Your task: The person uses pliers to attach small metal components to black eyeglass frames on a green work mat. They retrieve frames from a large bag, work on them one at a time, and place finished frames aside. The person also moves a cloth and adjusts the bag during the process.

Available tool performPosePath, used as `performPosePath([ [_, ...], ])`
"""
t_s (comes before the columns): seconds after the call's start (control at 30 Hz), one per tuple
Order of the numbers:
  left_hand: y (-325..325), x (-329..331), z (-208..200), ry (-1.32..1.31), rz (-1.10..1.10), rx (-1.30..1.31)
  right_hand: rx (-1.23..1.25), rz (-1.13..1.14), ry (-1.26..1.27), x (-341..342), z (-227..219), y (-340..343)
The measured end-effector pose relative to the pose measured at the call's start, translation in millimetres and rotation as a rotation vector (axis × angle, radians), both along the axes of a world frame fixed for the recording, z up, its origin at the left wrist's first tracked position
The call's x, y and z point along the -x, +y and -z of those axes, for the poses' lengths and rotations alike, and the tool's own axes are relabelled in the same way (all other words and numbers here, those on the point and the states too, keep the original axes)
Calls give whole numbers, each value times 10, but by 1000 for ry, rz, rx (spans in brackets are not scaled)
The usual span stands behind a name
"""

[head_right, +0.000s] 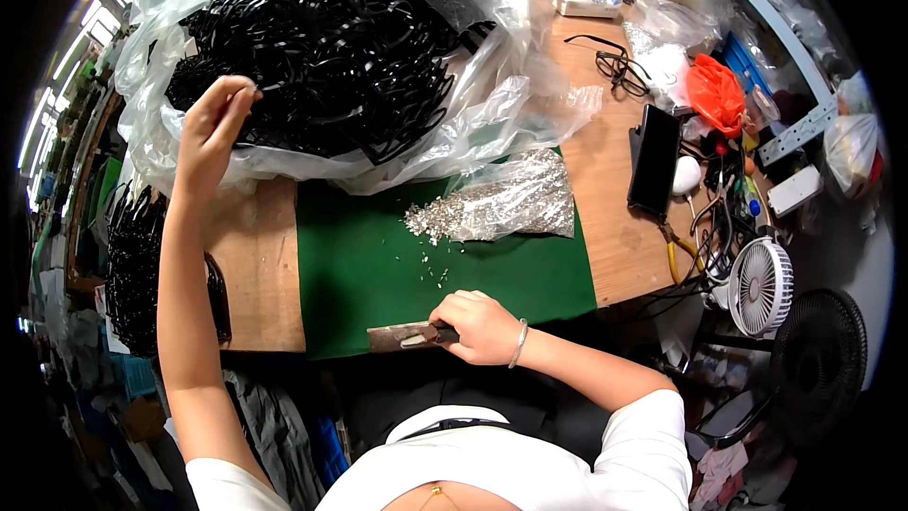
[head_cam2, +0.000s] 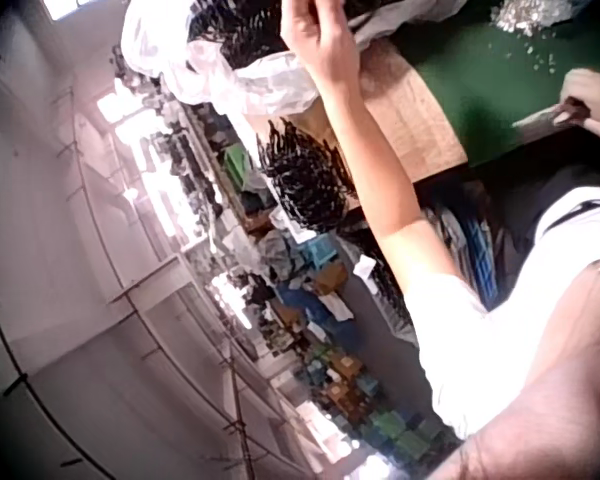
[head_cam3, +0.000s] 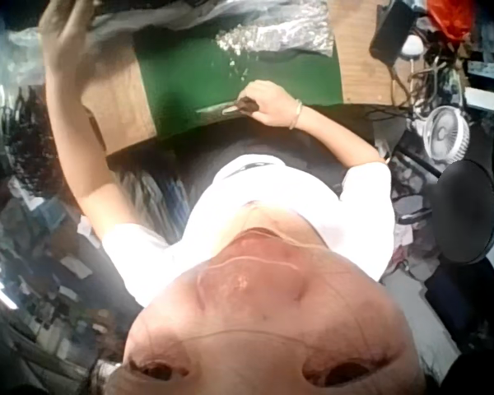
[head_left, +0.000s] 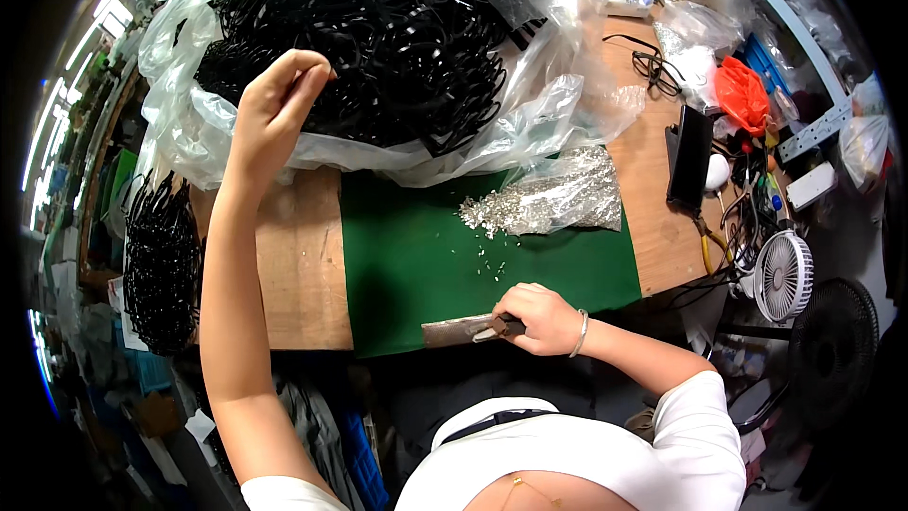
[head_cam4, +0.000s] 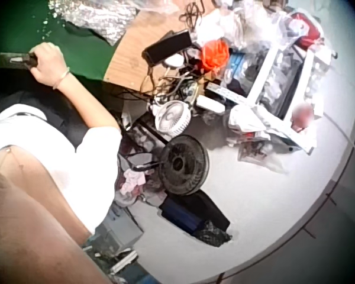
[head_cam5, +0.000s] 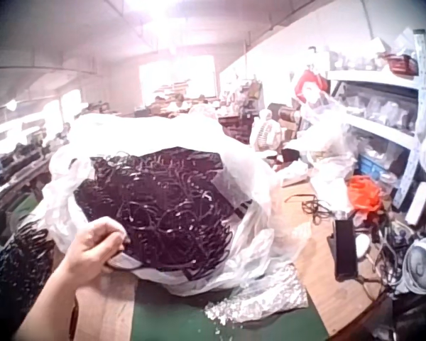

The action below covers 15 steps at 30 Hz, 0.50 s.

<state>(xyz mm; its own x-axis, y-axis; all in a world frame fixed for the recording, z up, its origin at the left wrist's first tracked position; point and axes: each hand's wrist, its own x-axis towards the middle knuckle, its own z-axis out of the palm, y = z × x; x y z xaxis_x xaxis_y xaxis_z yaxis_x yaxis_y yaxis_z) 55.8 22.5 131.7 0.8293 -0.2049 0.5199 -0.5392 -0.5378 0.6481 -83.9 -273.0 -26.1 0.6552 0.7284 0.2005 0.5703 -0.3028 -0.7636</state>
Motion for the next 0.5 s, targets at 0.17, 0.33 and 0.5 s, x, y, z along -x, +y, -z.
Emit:
performPosePath([
  [0.17,-233,1213,214,295,-105,265,88,55,95,-49,-144,-107],
  [0.33,-302,1940,459,641,-406,771,483,158,-216,-28,-148,-27],
  [0.5,-474,2201,955,702,-244,822,425,218,-107,-39,-192,-127],
])
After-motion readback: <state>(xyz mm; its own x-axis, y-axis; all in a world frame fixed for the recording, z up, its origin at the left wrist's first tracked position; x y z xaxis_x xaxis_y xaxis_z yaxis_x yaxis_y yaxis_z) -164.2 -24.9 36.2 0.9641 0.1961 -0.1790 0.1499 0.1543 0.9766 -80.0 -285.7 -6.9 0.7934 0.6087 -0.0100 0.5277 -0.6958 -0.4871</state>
